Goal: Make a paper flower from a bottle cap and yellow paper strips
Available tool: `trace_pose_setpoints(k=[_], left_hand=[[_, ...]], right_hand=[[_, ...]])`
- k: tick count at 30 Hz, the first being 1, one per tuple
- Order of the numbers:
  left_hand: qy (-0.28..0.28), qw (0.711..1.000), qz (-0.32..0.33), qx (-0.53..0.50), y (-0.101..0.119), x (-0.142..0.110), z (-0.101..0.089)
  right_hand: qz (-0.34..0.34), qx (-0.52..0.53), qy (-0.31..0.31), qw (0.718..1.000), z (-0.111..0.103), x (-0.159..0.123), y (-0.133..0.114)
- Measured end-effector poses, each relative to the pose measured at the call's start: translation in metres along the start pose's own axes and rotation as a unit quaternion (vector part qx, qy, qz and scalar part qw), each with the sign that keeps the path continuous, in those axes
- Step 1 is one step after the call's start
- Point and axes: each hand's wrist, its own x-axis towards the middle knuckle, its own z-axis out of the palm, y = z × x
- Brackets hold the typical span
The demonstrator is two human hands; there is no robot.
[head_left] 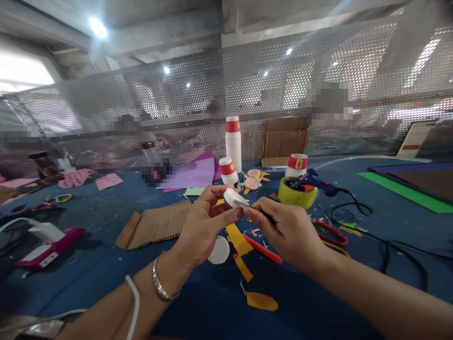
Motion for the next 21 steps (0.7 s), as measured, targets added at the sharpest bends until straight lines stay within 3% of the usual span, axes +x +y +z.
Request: trace_pose_setpoints(k=[11, 21], left_hand=[[-0.023, 1.0, -0.014, 0.003, 0.0017, 0.0016, -0.0029], [0.009, 1.0, 0.007, 0.014, -0.0046, -0.0006, 0.0032]], right_hand=[[-0.012, -0.018, -0.001, 1.0, 0.0001, -0.0006, -0.0003], [-0.025, -0.035, 0.008, 0.999, -0.0002, -0.0011, -0.0006]])
